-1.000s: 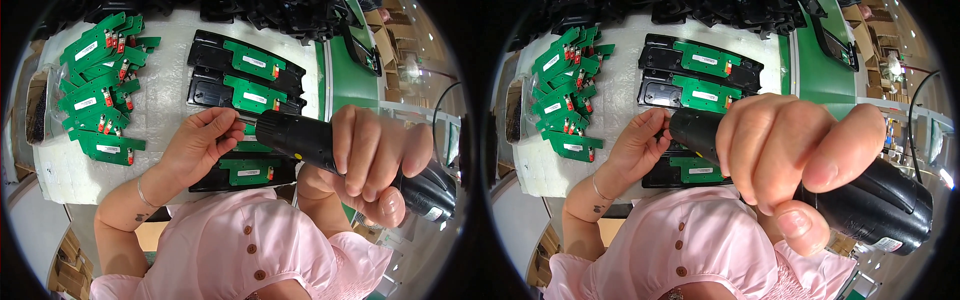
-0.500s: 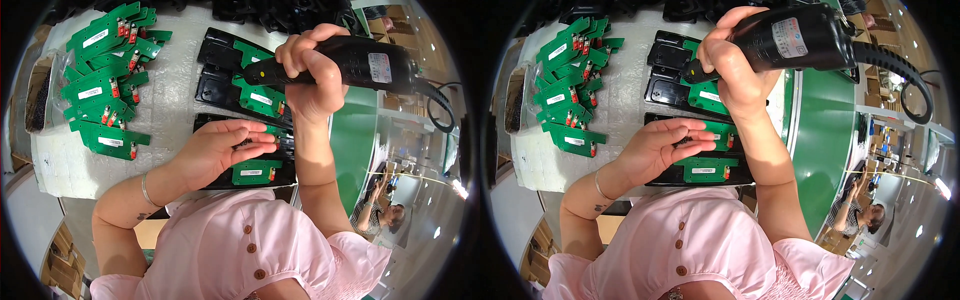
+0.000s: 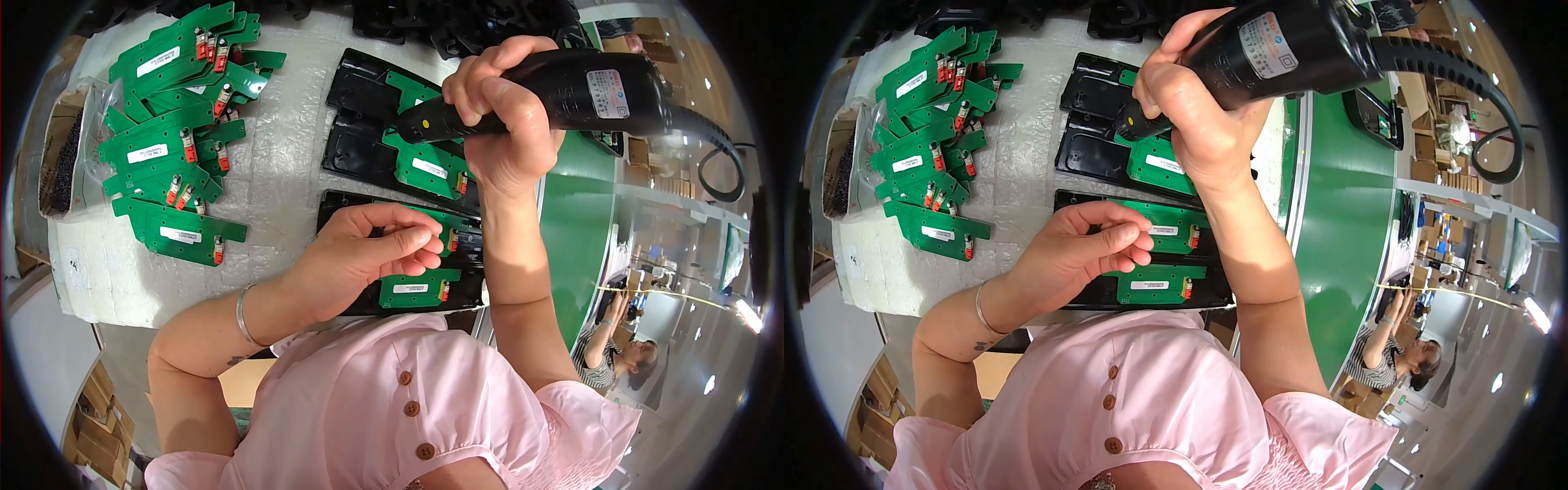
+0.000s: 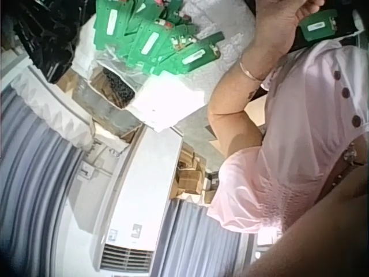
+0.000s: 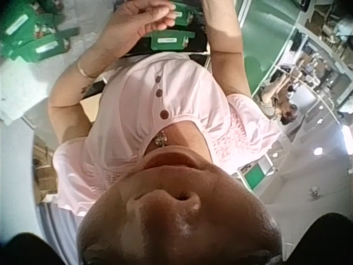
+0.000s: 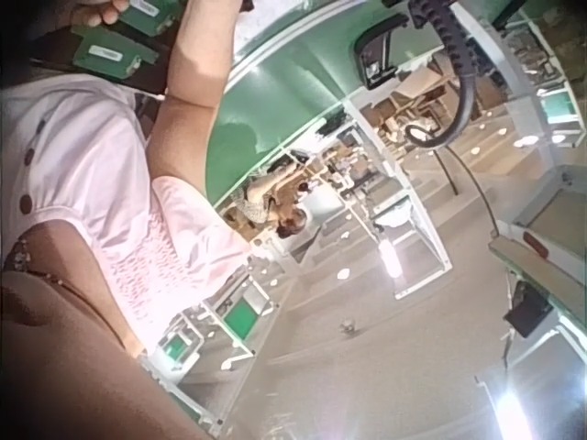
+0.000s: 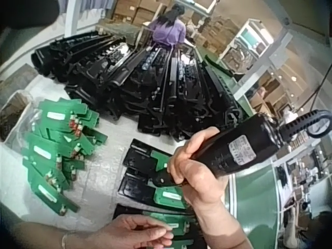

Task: Assemble small electronic boards and plastic components onto printer toner cartridges and secure them with an electric screwdriver.

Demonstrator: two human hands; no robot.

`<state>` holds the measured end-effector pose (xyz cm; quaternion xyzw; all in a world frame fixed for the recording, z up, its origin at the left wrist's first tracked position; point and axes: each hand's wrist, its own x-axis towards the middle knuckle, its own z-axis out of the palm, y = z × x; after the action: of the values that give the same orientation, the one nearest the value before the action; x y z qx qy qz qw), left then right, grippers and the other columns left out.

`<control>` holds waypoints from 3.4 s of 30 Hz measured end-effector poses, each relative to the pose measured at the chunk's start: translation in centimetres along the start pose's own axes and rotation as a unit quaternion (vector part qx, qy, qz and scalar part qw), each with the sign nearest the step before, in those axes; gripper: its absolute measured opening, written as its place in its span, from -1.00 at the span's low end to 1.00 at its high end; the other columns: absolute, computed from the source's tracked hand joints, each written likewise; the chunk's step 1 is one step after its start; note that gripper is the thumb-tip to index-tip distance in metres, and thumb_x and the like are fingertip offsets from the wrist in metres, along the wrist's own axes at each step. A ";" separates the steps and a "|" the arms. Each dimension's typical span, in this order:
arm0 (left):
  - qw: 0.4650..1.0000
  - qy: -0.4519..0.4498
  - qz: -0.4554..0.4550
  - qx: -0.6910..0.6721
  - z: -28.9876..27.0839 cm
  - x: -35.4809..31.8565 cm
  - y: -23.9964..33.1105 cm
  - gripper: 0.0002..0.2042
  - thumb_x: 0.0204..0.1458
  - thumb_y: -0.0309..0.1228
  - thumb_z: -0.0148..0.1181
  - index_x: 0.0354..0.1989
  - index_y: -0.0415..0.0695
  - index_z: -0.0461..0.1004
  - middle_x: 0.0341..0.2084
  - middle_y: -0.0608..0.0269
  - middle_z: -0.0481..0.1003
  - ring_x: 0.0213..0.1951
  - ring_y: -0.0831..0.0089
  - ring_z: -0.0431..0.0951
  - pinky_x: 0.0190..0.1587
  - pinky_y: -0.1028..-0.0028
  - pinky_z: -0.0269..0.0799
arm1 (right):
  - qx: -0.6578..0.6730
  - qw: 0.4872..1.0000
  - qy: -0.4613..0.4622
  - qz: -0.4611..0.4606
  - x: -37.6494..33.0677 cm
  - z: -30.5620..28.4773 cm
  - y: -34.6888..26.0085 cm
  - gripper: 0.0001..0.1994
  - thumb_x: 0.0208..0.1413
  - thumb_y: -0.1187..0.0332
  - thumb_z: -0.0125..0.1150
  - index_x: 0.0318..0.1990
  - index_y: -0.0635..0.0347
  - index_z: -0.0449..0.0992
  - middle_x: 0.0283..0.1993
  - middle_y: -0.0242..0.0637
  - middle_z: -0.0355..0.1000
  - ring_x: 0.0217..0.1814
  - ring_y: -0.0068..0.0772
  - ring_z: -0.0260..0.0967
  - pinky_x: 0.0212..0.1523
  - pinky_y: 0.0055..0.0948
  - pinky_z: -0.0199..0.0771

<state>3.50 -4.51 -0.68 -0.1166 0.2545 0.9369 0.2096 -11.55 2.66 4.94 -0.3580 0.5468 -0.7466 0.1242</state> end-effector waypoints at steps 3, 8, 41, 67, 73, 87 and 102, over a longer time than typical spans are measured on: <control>0.999 0.019 0.023 -0.019 -0.1 0.1 0.0 -0.81 0.05 -0.43 0.06 -0.16 -0.20 0.40 -0.36 0.22 0.49 -0.33 0.53 0.51 -0.27 0.61 0.43 | -0.014 1.000 -0.019 0.005 0.1 0.3 0.0 -0.83 -0.22 0.54 -0.12 -0.37 0.23 0.24 -0.65 -0.31 0.17 -0.69 -0.51 0.04 -0.52 -0.42 0.18; 0.998 0.021 0.034 -0.046 -0.5 0.0 0.7 -0.81 0.05 -0.46 0.06 -0.17 -0.21 0.41 -0.37 0.24 0.49 -0.33 0.53 0.50 -0.25 0.64 0.44 | -0.018 0.999 -0.026 0.007 0.3 0.4 0.3 -0.83 -0.22 0.56 -0.12 -0.36 0.23 0.24 -0.66 -0.31 0.16 -0.68 -0.51 0.05 -0.54 -0.42 0.18; 0.996 0.003 -0.071 -0.061 2.2 -2.5 -5.2 -0.70 0.18 -0.32 -0.20 -0.08 -0.32 0.25 -0.21 -0.06 0.42 -0.15 0.22 0.48 -0.12 0.49 0.43 | 0.003 0.999 0.032 -0.013 -9.5 -1.8 -5.2 -0.69 -0.27 0.48 -0.13 -0.23 0.20 0.24 -0.70 -0.40 0.07 -0.72 -0.54 0.00 -0.52 -0.43 0.13; 0.987 0.081 0.020 -0.138 2.4 -1.3 -5.2 -0.88 0.06 -0.47 0.03 -0.25 -0.20 0.38 -0.38 0.23 0.45 -0.37 0.57 0.49 -0.30 0.69 0.47 | 0.051 0.990 -0.094 -0.087 -8.7 -2.9 -8.7 -0.63 -0.30 0.59 -0.02 -0.21 0.13 0.21 -0.69 -0.64 0.16 -0.63 -0.64 0.16 -0.53 -0.57 0.12; 0.979 0.021 0.037 -0.198 1.6 -1.0 -5.6 -0.84 0.05 -0.41 0.07 -0.24 -0.22 0.42 -0.37 0.23 0.47 -0.34 0.52 0.50 -0.25 0.62 0.45 | 0.126 0.978 -0.138 -0.093 -9.3 -2.6 -11.7 -0.75 -0.26 0.47 0.21 -0.39 0.07 0.26 -0.68 -0.57 0.34 -0.68 -0.76 0.31 -0.51 -0.77 0.35; 0.981 -0.018 0.043 -0.186 1.7 -0.2 -5.8 -0.84 0.06 -0.32 0.07 -0.34 -0.16 0.43 -0.47 0.30 0.46 -0.42 0.58 0.45 -0.31 0.62 0.40 | 0.134 0.982 -0.083 -0.100 -9.8 -2.4 -11.6 -0.74 -0.28 0.51 0.14 -0.38 0.08 0.24 -0.70 -0.58 0.31 -0.69 -0.76 0.30 -0.52 -0.77 0.32; 0.995 0.009 -0.024 -0.097 2.9 -1.4 -5.4 -0.65 0.16 -0.37 -0.16 0.04 -0.36 0.19 -0.19 -0.03 0.42 -0.13 0.25 0.47 -0.04 0.46 0.39 | -0.015 0.999 0.036 -0.020 -7.8 -2.3 -4.0 -0.71 -0.24 0.49 -0.18 -0.24 0.23 0.25 -0.69 -0.41 0.04 -0.71 -0.54 -0.03 -0.52 -0.42 0.12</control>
<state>6.84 0.74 -0.07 -0.1511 0.1619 0.9506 0.2177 -6.70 10.33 5.12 -0.3433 0.5553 -0.7528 0.0841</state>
